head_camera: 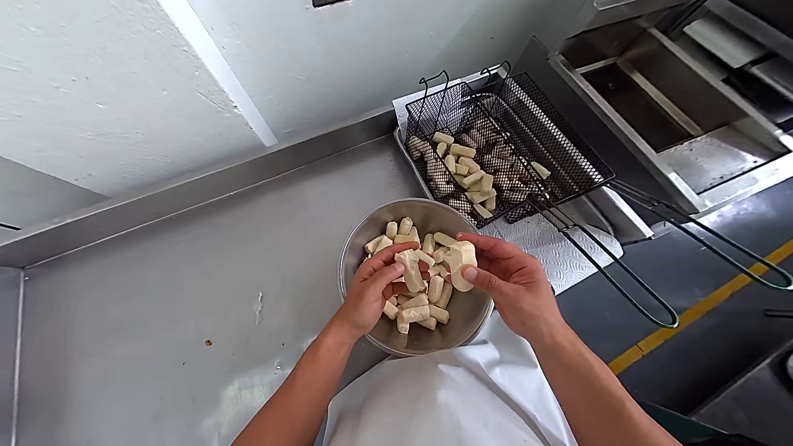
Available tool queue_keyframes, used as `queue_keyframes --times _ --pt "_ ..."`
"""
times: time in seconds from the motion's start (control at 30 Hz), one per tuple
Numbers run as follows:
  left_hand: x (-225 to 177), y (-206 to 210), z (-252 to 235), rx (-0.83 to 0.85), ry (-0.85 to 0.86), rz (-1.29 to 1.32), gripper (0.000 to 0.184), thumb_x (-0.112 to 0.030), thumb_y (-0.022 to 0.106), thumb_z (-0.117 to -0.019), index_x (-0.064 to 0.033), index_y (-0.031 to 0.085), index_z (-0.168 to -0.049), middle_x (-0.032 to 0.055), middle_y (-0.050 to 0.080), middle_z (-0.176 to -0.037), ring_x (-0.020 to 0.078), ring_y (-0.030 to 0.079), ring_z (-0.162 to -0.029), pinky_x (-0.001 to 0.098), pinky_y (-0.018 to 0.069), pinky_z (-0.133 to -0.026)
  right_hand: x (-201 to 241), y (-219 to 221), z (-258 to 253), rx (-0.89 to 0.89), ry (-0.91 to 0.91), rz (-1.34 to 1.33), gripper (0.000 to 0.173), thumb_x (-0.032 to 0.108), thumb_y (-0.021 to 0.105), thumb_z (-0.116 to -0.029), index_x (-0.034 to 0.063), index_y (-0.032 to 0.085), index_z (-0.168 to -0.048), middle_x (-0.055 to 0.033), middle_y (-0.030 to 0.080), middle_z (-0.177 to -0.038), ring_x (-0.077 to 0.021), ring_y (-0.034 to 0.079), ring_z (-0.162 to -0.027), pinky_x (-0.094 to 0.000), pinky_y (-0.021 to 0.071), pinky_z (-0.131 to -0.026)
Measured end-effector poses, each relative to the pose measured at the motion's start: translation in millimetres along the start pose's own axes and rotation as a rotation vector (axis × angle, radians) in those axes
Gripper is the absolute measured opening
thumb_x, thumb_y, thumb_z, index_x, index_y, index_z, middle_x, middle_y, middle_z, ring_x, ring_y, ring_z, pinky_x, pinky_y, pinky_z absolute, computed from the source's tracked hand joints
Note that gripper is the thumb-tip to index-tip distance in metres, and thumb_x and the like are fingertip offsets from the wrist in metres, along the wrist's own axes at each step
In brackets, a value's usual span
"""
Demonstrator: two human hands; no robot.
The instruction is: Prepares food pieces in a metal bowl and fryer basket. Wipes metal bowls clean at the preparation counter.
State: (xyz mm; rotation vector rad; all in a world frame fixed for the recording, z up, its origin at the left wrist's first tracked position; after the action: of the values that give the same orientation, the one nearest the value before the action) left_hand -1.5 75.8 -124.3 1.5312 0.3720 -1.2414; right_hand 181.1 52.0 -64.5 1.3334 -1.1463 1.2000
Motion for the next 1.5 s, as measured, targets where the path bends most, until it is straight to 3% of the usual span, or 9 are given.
queue_keyframes --times 0.27,0.47,0.6,0.67,0.87,1.07,1.23,1.33,1.5 --pt "3.3 -7.6 0.2 -0.042 -0.001 -0.079 0.041 -0.017 0.048 -0.102 -0.0075 0.052 -0.142 0.012 0.069 -0.119 0.0206 0.07 -0.103 0.0355 0.0596 -0.088 -30.2 2.1 3.4 0.009 0.293 -0.357 0.036 0.009 0.046 -0.1037 0.0057 0.061 -0.136 -0.0163 0.067 -0.127 -0.025 0.072 -0.104 -0.0386 0.0619 -0.089" --pt "19.5 -13.3 -5.5 -0.148 -0.076 -0.819 0.039 -0.015 0.065 -0.0987 -0.0079 0.06 -0.137 0.0103 0.07 -0.114 0.0192 0.07 -0.09 0.0395 0.0601 -0.081 -32.5 8.2 5.3 0.039 0.328 -0.453 0.039 0.013 0.04 -0.1051 0.0071 0.058 -0.139 -0.018 0.067 -0.129 -0.0271 0.071 -0.109 -0.0406 0.0618 -0.09" --pt "34.5 -15.0 -13.2 -0.131 -0.202 -1.295 0.068 -0.041 0.067 -0.099 -0.0068 0.045 -0.153 0.0186 0.056 -0.142 0.035 0.063 -0.117 0.0554 0.0521 -0.099 -37.0 14.3 7.0 0.048 0.355 -0.505 0.042 0.016 0.035 -0.1055 0.008 0.053 -0.142 -0.0177 0.066 -0.129 -0.0267 0.071 -0.108 -0.0407 0.0613 -0.091" --pt "26.0 -7.0 -11.8 -0.155 -0.09 -1.188 0.059 -0.039 0.055 -0.1051 -0.0057 0.046 -0.152 0.0176 0.052 -0.15 0.0329 0.052 -0.136 0.0537 0.0421 -0.112 -37.9 15.4 7.0 0.032 0.352 -0.485 0.043 0.014 0.033 -0.1043 0.0078 0.054 -0.142 -0.0174 0.067 -0.126 -0.0256 0.073 -0.103 -0.0394 0.0618 -0.088" --pt "-3.7 24.5 -6.7 -0.013 0.051 -0.486 0.051 -0.026 0.033 -0.1056 -0.003 0.053 -0.146 0.009 0.059 -0.144 0.0164 0.059 -0.127 0.0386 0.0492 -0.107 -31.4 24.6 3.7 0.107 0.275 -0.409 0.046 0.016 0.03 -0.1043 0.0127 0.044 -0.148 -0.0146 0.071 -0.112 -0.0189 0.073 -0.083 -0.0306 0.0627 -0.072" --pt "-11.8 35.5 -4.9 0.0 0.063 -0.373 0.03 -0.014 0.063 -0.1011 -0.0038 0.066 -0.129 0.007 0.072 -0.11 0.0133 0.07 -0.088 0.0287 0.0609 -0.08 -32.4 30.4 2.8 0.143 0.28 -0.363 0.048 0.011 0.033 -0.0999 0.012 0.045 -0.147 -0.0107 0.069 -0.112 -0.016 0.072 -0.083 -0.0296 0.062 -0.071" --pt "-14.5 36.5 -2.6 -0.03 0.165 -0.477 0.025 -0.014 0.065 -0.0991 -0.005 0.069 -0.122 0.0054 0.069 -0.115 0.0133 0.07 -0.095 0.0294 0.0611 -0.085 -35.7 32.1 4.6 0.191 0.272 -0.444 0.051 0.038 0.055 -0.0994 0.0146 0.049 -0.145 -0.0108 0.07 -0.111 -0.0138 0.07 -0.081 -0.0268 0.0598 -0.071" --pt "-19.5 38.5 -1.2 -0.027 0.22 -0.52 0.024 -0.015 0.067 -0.0985 -0.0038 0.07 -0.12 0.0049 0.069 -0.115 0.012 0.069 -0.1 0.0287 0.0597 -0.089 -33.5 32.6 4.7 0.2 0.217 -0.461 0.04 0.021 0.057 -0.1024 0.0146 0.054 -0.141 -0.0108 0.071 -0.108 -0.0105 0.069 -0.076 -0.0227 0.0596 -0.068" --pt "-21.9 41.2 -0.2 -0.015 0.23 -0.464 0.025 -0.01 0.067 -0.0974 -0.0011 0.069 -0.121 0.0064 0.069 -0.115 0.0126 0.069 -0.1 0.0291 0.06 -0.09 -26.2 31.2 4.4 0.201 0.115 -0.402 0.032 0.018 0.063 -0.1011 0.017 0.06 -0.133 -0.0083 0.072 -0.103 -0.0068 0.067 -0.07 -0.0193 0.0577 -0.062"
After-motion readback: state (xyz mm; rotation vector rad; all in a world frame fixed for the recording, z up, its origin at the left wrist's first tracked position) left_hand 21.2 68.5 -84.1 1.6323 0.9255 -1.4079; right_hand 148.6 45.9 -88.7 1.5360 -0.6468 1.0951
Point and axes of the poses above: each hand's wrist, its own z-axis away from the middle knuckle, its own y-axis out of the palm, x = y × z, the point moved 8 cm from there along -z, towards the middle knuckle
